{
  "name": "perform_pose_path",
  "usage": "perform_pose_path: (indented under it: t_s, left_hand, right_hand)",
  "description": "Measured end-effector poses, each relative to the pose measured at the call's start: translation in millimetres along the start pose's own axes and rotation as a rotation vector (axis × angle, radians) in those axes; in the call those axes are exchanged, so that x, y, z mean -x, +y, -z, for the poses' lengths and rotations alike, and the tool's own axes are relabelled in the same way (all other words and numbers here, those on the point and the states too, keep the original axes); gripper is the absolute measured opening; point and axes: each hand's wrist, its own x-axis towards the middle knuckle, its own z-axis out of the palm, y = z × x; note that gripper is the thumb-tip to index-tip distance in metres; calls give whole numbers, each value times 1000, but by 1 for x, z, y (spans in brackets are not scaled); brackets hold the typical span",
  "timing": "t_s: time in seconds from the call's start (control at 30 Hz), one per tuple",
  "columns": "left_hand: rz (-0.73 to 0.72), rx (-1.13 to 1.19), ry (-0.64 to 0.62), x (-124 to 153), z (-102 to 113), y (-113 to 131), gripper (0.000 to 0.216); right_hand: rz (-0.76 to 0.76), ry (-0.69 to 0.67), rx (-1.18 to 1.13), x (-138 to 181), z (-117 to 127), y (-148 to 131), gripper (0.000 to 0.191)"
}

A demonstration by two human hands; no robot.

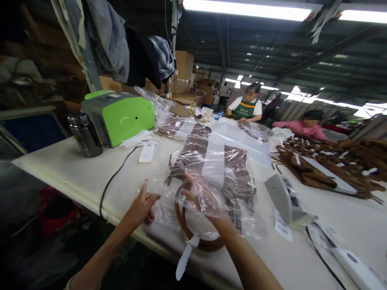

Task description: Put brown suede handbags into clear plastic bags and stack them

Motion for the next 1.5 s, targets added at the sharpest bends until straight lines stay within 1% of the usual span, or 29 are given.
perform_pose_path:
  t_s: [0.07, 0.13, 0.17, 0.2, 0.23, 0.27, 0.33, 0.37, 0.4, 0.43, 0.5, 0.57, 0.6, 0.67, 0.73, 0.8, 0.87, 0.93, 1.03, 1.1, 1.2, 1.3, 1.37, 1.47, 1.5]
  left_hand:
    - [51, 214, 31, 8, 2, -1, 94]
    - [21, 327, 83, 20, 3, -8, 100]
    - [-12, 345, 114, 26, 3, -13, 102]
    - [-53, 334, 142, 32, 3, -19, 102]
    - [-98, 296, 165, 38, 3, -25, 98]
    - [-148, 231, 172, 43, 2, -30, 90]
    - [-300, 30, 124, 51, -4, -35, 60]
    - [-410, -89, 81, 53, -9, -34, 45]
    - [-540, -208, 34, 53, -16, -32, 35]
    - [-680, -326, -16, 52, -25, -27, 30]
    - [-922, -546, -120, 48, -44, -15, 35]
    - [-1050, -721, -236, 41, -62, -2, 39]
    - [-1081, -783, -287, 37, -70, 3, 34]
    - [-1102, -867, -353, 30, -81, 12, 19]
    - [-1103, -908, -374, 24, -84, 19, 10]
    - [-1109, -898, -387, 20, -82, 25, 7]
    - [-1114, -855, -395, 15, -77, 29, 8]
    - [-1104, -845, -376, 10, -72, 29, 11]
    - [-1094, -883, -344, 2, -67, 24, 17]
    - [-1095, -899, -323, 0, -68, 18, 21]
    - [-1100, -886, -285, 0, -69, 14, 19]
    - [-1097, -885, -267, 4, -66, 16, 13]
    - [-1105, -894, -239, 8, -63, 19, 13]
    - [-1185, -831, -163, 19, -65, 21, 27]
    - [-1227, -792, -143, 24, -69, 20, 25]
  right_hand:
    - [147, -109, -29, 16, -3, -28, 59]
    - [301, -230, -56, 33, -5, -45, 56]
    - [339, -269, -70, 43, -4, -47, 50]
    - [334, -277, -81, 54, -2, -45, 43]
    - [293, -259, -84, 66, 1, -39, 37]
    - [220, -233, -80, 78, 6, -31, 33]
    - [60, -183, -68, 102, 18, -13, 31]
    - [-5, -165, -60, 113, 24, -6, 33]
    - [-40, -158, -57, 122, 30, -1, 36]
    - [-46, -162, -58, 130, 35, 1, 40]
    - [8, -182, -56, 142, 36, -2, 49]
    - [69, -186, -30, 149, 28, -10, 54]
    - [83, -168, -9, 152, 21, -14, 51]
    - [101, -81, 31, 153, 6, -20, 35]
    - [115, 72, 47, 149, -7, -22, 22]
    - [119, 210, 19, 141, -13, -22, 19]
    - [84, 278, -60, 133, -12, -21, 18]
    - [-31, 284, -190, 127, -6, -20, 17]
    - [-319, 289, -422, 122, 7, -15, 21]
    - [-483, 232, -551, 117, 12, -9, 28]
    - [-628, 85, -628, 105, 9, 4, 35]
    - [-712, -28, -517, 90, -1, 19, 28]
    - [-728, -69, -455, 79, -8, 26, 26]
    - [-679, -34, -499, 63, -12, 29, 24]
    - [-656, -22, -522, 58, -11, 30, 25]
